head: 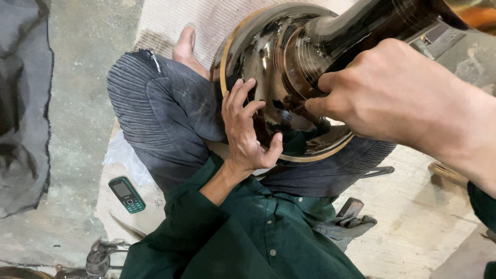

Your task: The person sits cross-legged and uses a small chisel and a hammer to engrave decorative lines into the surface of a large polished metal vessel. They hold the vessel steady with one hand while striking the chisel with the other to create fine grooves.

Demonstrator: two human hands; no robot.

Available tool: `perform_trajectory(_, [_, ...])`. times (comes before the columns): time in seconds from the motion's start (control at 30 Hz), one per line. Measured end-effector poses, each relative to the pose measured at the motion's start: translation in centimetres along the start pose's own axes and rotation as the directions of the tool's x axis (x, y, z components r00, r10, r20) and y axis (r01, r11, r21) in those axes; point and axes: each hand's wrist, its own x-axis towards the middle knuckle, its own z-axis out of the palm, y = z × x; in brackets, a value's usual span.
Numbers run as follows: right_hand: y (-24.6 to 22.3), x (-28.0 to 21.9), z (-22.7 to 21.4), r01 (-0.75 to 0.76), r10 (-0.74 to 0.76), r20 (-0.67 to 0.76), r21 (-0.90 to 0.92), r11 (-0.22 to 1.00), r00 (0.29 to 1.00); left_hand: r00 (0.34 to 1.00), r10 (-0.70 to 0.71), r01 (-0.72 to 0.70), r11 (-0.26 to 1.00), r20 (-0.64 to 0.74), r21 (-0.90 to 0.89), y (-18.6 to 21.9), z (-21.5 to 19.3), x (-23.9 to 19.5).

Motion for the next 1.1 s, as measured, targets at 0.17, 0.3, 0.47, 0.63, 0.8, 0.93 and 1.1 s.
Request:
perform_trajectory(0.17, [0.0, 0.0, 0.0, 0.007, -0.007, -0.025, -0.01, 1.0, 1.0, 1.0, 0.006, -0.006, 1.0, -0.002, 0.0, 0.0, -0.1, 0.1])
perform_trajectory(0.3, [-0.1, 0.0, 0.1, -0.001, 0.002, 0.019, -0.042, 0.999, 1.0, 1.0, 0.01, -0.01, 1.0, -0.004, 0.014, 0.1, -0.1, 0.2])
perform_trajectory(0.47, [-0.1, -0.1, 0.2, -0.043, 0.048, 0.082, -0.065, 0.997, 0.995, 1.0, 0.007, -0.007, 1.0, 0.005, 0.007, 0.2, -0.2, 0.2])
perform_trajectory(0.63, [-0.2, -0.3, 0.2, -0.096, 0.097, 0.066, -0.027, 0.995, 0.993, 1.0, 0.002, -0.002, 1.0, 0.012, 0.003, 0.1, -0.1, 0.1])
perform_trajectory(0.8, [-0.2, -0.4, 0.5, -0.122, 0.122, 0.024, 0.003, 0.992, 0.992, 1.0, 0.007, -0.007, 1.0, 0.009, -0.004, -0.1, 0.0, 0.0])
perform_trajectory(0.93, [-0.2, -0.7, 1.2, -0.126, 0.13, 0.097, -0.048, 0.991, 0.987, 1.0, 0.008, -0.008, 1.0, 0.012, -0.005, 0.0, -0.1, 0.1])
perform_trajectory(1.1, [-0.3, -2.1, 2.7, -0.123, 0.122, -0.055, -0.006, 0.992, 0.991, 1.0, 0.022, -0.022, 0.999, -0.007, -0.046, -0.1, -0.3, 2.5])
